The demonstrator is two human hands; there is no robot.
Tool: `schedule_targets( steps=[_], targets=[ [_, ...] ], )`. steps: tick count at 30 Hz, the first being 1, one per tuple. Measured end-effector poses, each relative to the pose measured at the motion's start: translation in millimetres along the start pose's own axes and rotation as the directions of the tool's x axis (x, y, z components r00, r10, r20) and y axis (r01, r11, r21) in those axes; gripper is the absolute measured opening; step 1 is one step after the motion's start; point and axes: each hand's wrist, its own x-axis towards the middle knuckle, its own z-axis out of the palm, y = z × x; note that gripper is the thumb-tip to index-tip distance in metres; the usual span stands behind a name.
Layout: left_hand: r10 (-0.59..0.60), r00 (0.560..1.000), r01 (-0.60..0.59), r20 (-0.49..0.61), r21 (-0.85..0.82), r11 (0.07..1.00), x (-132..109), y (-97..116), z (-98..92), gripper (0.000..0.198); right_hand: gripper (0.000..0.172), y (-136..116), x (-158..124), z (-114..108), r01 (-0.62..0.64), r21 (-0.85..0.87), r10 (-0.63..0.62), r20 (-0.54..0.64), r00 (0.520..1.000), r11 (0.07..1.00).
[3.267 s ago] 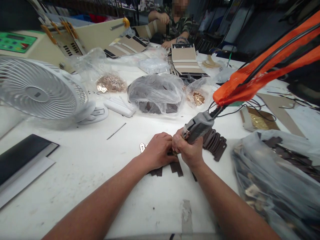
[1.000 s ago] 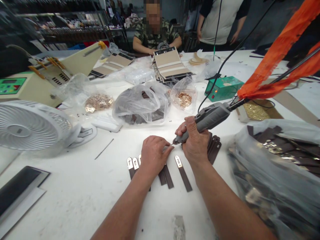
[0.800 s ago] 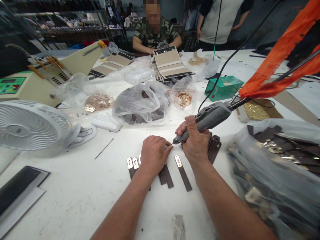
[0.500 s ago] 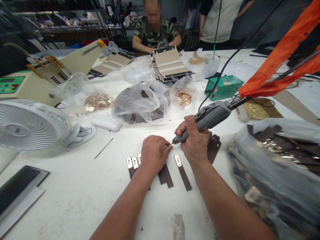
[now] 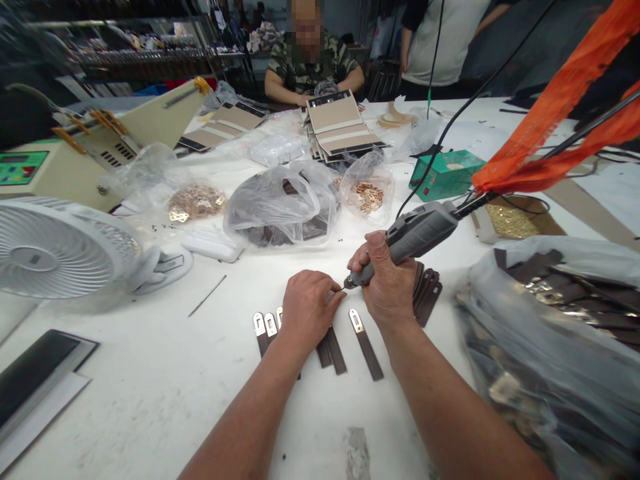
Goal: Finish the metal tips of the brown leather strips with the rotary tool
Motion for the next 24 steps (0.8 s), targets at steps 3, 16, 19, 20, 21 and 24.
schedule_targets(
  steps=[3,16,19,20,21,24],
  targets=[
    [-0.008,1.000,0.008,0.009,-0.003,1.000,-0.4,0.2,-0.4,0.013,0.056,0.2,-0.2,-0.2,0.000,-0.004,0.000,-0.001,1.000,1.000],
    [-0.039,0.998,0.040,0.048,-0.021,0.999,-0.5,0.0,-0.8,0.015,0.052,0.3,0.6,-1.8,0.027,0.030,-0.027,-0.013,1.000,0.999],
    [-0.040,0.998,0.041,0.056,-0.026,0.999,-0.7,-1.5,-1.3,0.017,0.050,0.0,0.4,-2.6,0.041,0.055,-0.041,0.000,0.999,0.998],
    [-0.037,0.998,0.038,0.060,-0.026,0.999,-0.9,-2.2,-1.6,0.017,0.049,-0.4,0.3,-2.9,0.043,0.059,-0.044,0.006,0.999,0.997],
    [-0.032,0.997,0.034,0.065,-0.027,0.999,-1.0,-2.8,-1.9,0.018,0.050,-1.2,0.2,-3.3,0.043,0.055,-0.044,0.009,0.999,0.998],
    [0.009,0.996,-0.006,0.086,-0.042,0.999,-1.8,-4.5,-3.4,0.020,0.054,-5.8,-0.6,-4.3,0.038,0.003,-0.038,-0.006,0.999,0.999]
  ],
)
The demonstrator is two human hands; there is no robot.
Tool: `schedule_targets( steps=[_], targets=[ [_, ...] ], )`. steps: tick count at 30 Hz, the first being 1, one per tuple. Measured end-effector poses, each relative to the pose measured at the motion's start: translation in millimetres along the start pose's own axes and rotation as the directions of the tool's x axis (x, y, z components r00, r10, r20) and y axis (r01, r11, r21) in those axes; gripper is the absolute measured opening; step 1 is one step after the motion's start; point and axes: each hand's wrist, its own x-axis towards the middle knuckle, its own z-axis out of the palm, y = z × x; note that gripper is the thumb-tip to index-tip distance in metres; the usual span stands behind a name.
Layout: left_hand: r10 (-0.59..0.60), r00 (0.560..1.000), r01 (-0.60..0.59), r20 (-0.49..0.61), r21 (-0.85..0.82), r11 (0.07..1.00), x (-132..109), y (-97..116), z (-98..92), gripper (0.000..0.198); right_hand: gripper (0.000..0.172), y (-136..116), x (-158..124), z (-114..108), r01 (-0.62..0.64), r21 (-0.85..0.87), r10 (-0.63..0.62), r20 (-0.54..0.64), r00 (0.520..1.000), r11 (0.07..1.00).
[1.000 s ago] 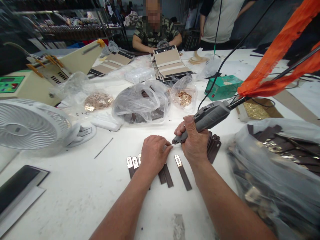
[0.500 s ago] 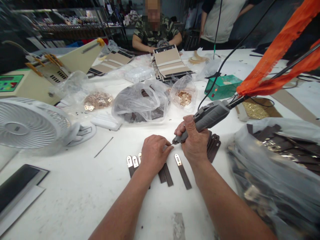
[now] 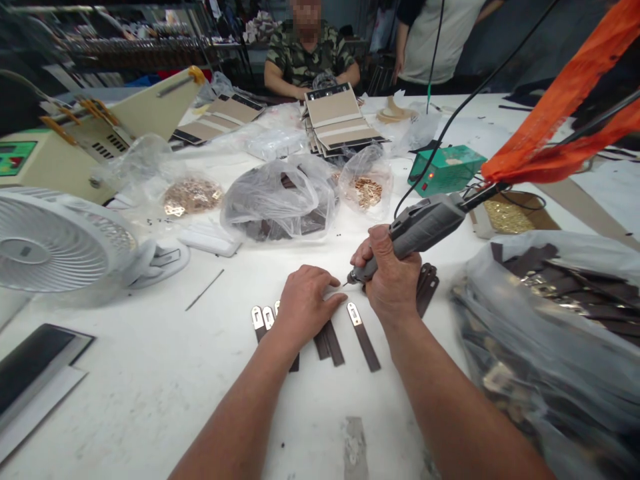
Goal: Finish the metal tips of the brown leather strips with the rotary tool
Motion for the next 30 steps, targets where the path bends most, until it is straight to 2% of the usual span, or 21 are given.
schedule_targets(
  steps=[6,13,21,30],
  targets=[
    [0.135,0.991,-0.134,0.020,-0.035,0.990,-2,0,-0.5,0.027,0.057,-19,-11,-8,0.004,-0.102,-0.008,-0.039,0.999,0.995],
    [0.237,0.970,-0.235,0.050,-0.042,0.971,-4,-1,4.4,0.030,0.053,-29,-33,-25,-0.024,-0.161,0.028,0.022,0.999,0.987],
    [0.185,0.981,-0.183,0.060,-0.034,0.983,-4,5,9.4,0.024,0.052,-24,-36,-26,-0.051,-0.207,0.074,0.103,0.992,0.977],
    [0.096,0.993,-0.093,0.064,-0.051,0.994,-5,10,12.0,0.017,0.053,-25,-42,-19,-0.081,-0.252,0.115,0.121,0.986,0.964]
  ],
)
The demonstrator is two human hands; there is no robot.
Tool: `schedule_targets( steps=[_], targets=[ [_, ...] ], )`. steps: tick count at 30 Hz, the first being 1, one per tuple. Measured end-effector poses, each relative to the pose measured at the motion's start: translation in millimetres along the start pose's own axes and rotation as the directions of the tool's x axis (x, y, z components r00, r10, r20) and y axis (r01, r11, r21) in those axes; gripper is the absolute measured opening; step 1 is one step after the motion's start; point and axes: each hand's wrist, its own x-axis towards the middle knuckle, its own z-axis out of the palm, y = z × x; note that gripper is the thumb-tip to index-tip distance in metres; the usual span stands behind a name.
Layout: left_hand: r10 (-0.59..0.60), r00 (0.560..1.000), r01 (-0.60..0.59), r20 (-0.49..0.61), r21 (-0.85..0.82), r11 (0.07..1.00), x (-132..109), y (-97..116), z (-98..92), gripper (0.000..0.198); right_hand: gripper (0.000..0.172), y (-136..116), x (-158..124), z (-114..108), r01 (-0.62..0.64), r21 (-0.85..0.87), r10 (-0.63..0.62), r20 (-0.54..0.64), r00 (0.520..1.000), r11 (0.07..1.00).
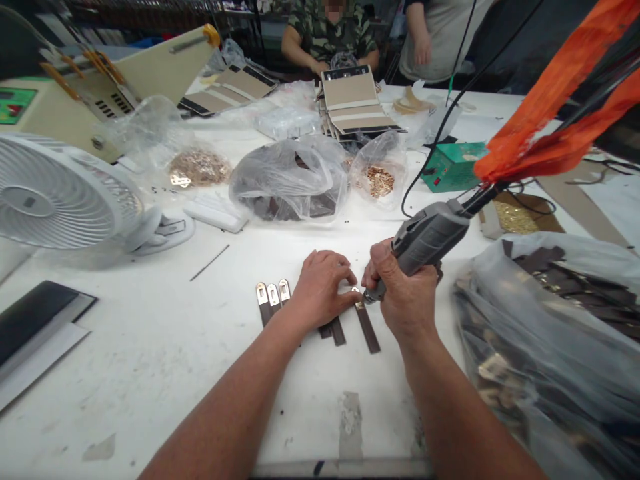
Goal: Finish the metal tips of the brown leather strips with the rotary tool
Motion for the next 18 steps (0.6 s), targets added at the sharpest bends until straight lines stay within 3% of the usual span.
schedule_targets(
  steps=[7,18],
  targets=[
    [0.008,1.000,-0.008,-0.010,0.001,1.000,1,-2,5.2,0.011,0.043,3,-4,-4,0.040,-0.096,-0.026,0.150,0.988,0.995],
    [-0.007,1.000,0.007,-0.002,-0.020,1.000,1,-5,6.2,0.010,0.039,9,-2,-5,0.043,-0.159,-0.013,0.184,0.983,0.986]
  ],
)
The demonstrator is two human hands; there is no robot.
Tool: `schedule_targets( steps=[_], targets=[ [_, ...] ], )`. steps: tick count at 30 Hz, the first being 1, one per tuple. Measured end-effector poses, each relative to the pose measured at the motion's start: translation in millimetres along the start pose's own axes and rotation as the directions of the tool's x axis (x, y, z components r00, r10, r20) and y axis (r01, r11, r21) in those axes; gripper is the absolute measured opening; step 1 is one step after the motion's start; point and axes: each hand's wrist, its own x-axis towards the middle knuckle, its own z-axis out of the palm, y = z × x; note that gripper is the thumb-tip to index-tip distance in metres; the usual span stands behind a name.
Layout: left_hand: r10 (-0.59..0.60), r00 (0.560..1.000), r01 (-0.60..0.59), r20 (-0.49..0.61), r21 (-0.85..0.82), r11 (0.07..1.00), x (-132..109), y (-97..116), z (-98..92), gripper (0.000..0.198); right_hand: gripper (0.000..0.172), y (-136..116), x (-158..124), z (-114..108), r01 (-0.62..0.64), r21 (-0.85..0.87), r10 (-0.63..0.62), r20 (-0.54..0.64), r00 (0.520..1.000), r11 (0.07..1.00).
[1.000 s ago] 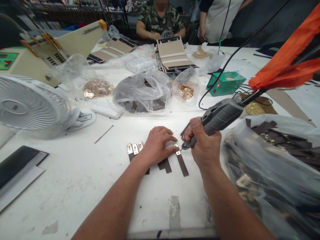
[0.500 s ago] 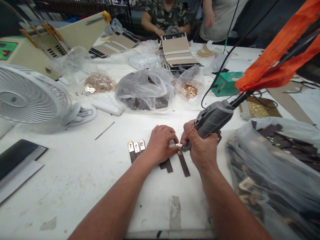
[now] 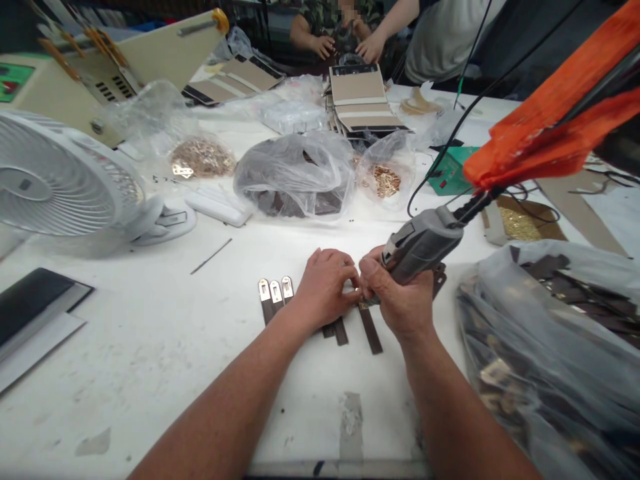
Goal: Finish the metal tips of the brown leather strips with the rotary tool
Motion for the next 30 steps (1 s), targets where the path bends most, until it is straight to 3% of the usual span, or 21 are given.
schedule_targets(
  steps=[5,10,16,19,25,30],
  targets=[
    [-0.024,1.000,0.024,-0.020,0.010,1.000,-4,1,-3.9,0.018,0.036,1,-3,6,-0.043,-0.067,0.044,0.007,0.999,0.997],
    [-0.110,0.994,0.110,-0.014,-0.006,0.994,1,-9,-1.2,0.023,0.033,26,1,19,-0.057,-0.113,0.060,0.024,0.998,0.992],
    [-0.162,0.985,0.158,0.052,0.077,0.984,9,-31,17.6,0.032,0.032,44,-1,30,-0.100,-0.158,0.076,-0.151,0.986,0.982],
    [-0.166,0.984,0.160,0.071,0.087,0.983,9,-33,17.9,0.030,0.032,40,2,30,-0.105,-0.133,0.090,-0.113,0.990,0.986],
    [-0.084,0.996,0.085,-0.024,0.016,0.996,0,-7,-1.3,0.024,0.029,14,5,17,-0.040,-0.020,0.041,0.105,0.994,0.999],
    [-0.081,0.997,0.081,-0.019,0.013,0.997,1,-2,-4.8,0.030,0.033,7,8,10,-0.066,0.051,0.057,0.174,0.983,0.996]
  ],
)
